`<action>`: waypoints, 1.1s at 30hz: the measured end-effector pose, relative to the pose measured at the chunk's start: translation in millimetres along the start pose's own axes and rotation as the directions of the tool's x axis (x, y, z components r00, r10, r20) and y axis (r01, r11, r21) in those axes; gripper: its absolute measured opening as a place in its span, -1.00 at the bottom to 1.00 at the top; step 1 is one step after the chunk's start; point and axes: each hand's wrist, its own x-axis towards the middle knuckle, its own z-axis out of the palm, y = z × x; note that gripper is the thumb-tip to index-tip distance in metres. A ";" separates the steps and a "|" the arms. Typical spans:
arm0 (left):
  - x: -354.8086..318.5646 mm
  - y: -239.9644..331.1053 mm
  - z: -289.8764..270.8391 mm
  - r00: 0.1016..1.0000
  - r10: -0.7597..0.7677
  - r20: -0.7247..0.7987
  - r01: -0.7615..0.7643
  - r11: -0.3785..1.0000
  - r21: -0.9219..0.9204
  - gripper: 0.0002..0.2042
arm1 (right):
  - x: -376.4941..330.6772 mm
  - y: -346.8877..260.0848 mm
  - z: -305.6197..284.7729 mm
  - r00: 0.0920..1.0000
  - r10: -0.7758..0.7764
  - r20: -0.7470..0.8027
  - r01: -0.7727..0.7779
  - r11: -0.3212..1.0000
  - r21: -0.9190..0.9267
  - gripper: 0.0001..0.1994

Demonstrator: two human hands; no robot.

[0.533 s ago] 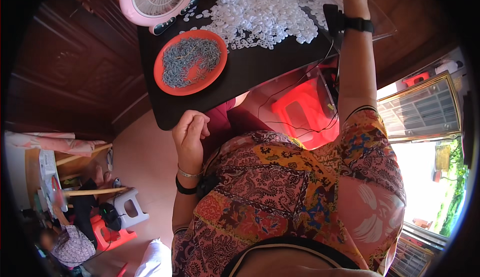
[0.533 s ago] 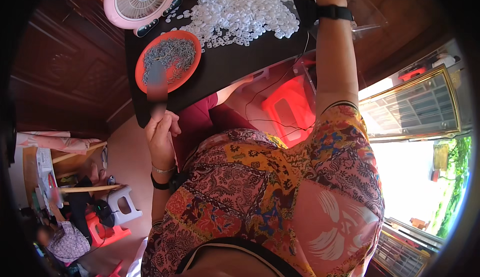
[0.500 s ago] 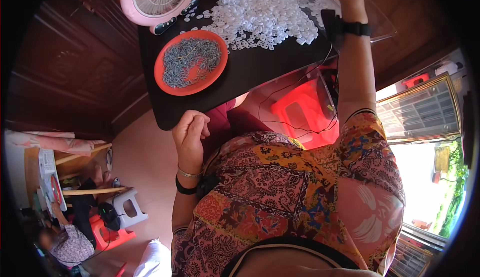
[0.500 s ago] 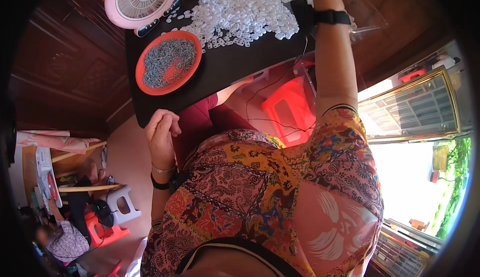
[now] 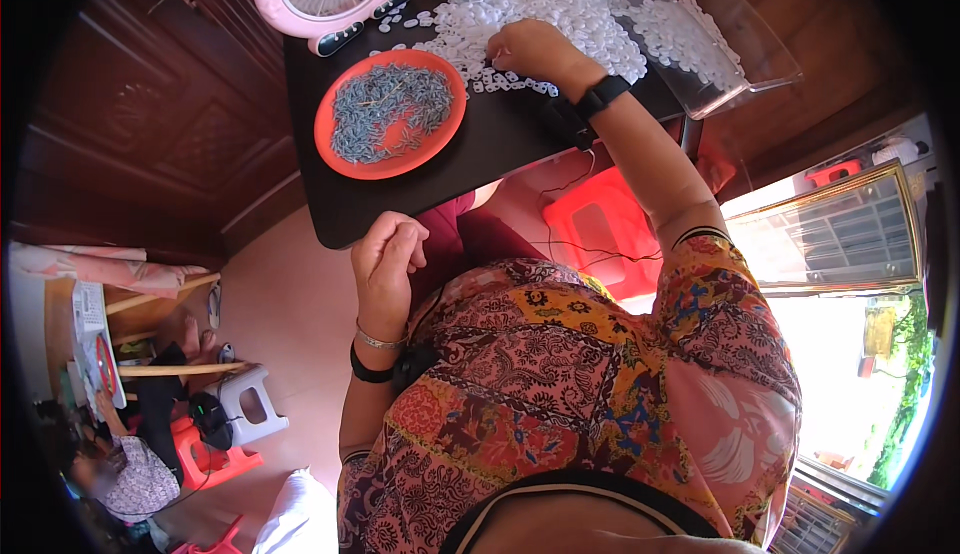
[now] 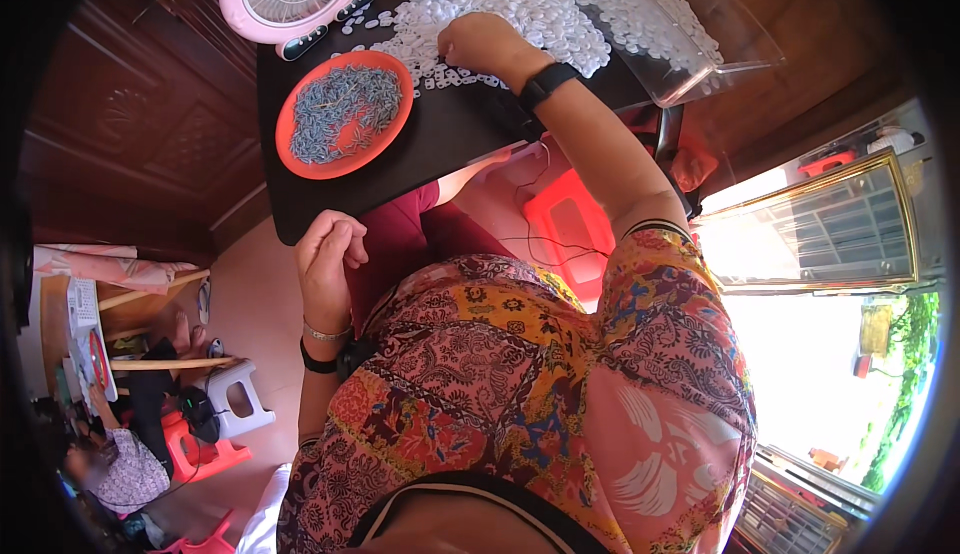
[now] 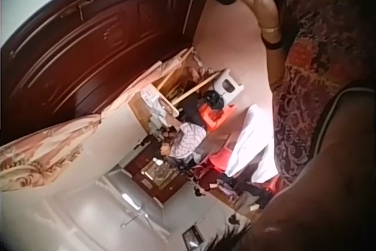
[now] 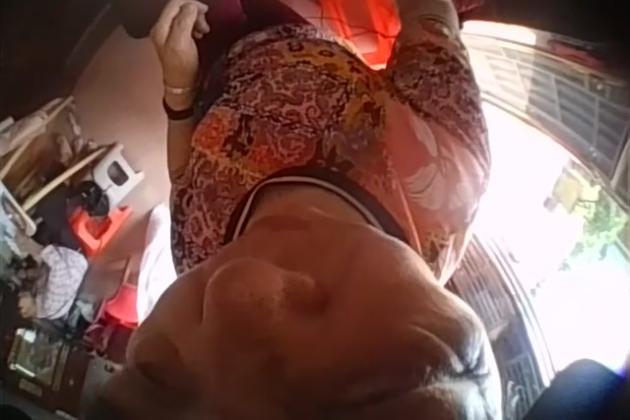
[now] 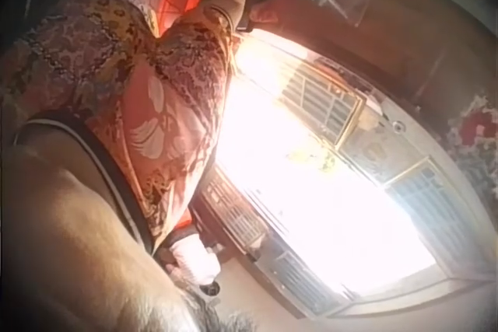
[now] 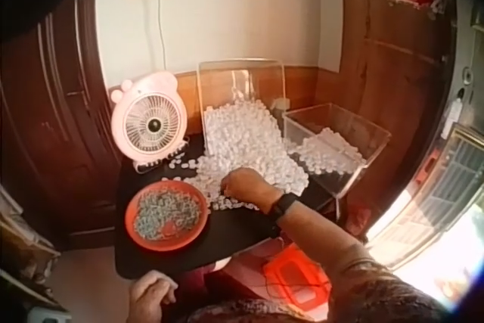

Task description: The recorder is manually inserting small metal pins from a red bowl into white plastic components.

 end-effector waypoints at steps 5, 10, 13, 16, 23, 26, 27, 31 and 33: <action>-0.3 0.3 -1.7 1.000 -0.010 0.000 0.010 1.000 0.004 -0.80 | 12.4 -4.2 6.4 0.997 0.073 0.007 -0.070 0.980 -0.185 -0.83; 0.0 0.3 -2.2 1.000 -0.015 0.000 0.015 1.000 0.002 -0.79 | 9.7 0.4 3.6 0.998 0.051 0.033 -0.048 0.996 -0.074 -0.84; 1.0 -0.8 -3.2 1.000 -0.018 -0.003 0.018 1.000 -0.007 -0.79 | -0.5 -7.9 -0.3 0.997 0.023 -0.076 -0.018 0.997 0.070 -0.82; 1.4 -2.1 -3.6 0.999 -0.034 -0.020 0.034 0.999 -0.019 -0.78 | -17.9 -44.2 -15.2 0.995 0.064 -0.081 -0.012 0.850 0.526 -0.81; 7.5 -5.1 -0.6 0.995 -0.091 -0.051 0.078 0.976 -0.204 -0.74 | -75.8 -158.5 -8.6 0.972 -0.217 -0.095 0.201 0.542 0.816 -0.89; 6.8 -9.5 -2.5 0.995 -0.094 -0.037 0.081 0.959 -0.271 -0.76 | -83.5 -171.4 14.5 0.942 -0.203 -0.265 0.332 0.657 0.677 -0.86; 7.1 -10.9 -3.8 0.992 -0.120 -0.042 0.105 0.958 -0.266 -0.78 | -84.7 -174.3 16.8 0.942 -0.205 -0.264 0.333 0.655 0.679 -0.86; 6.5 -13.3 -6.5 0.982 -0.181 -0.054 0.158 0.943 -0.293 -0.81 | -89.2 -181.0 21.2 0.915 -0.261 -0.307 0.403 0.586 0.703 -0.85; 7.4 -12.4 -6.2 0.982 -0.184 -0.046 0.162 0.940 -0.300 -0.82 | -90.1 -182.7 16.8 0.917 -0.226 -0.328 0.396 0.611 0.685 -0.89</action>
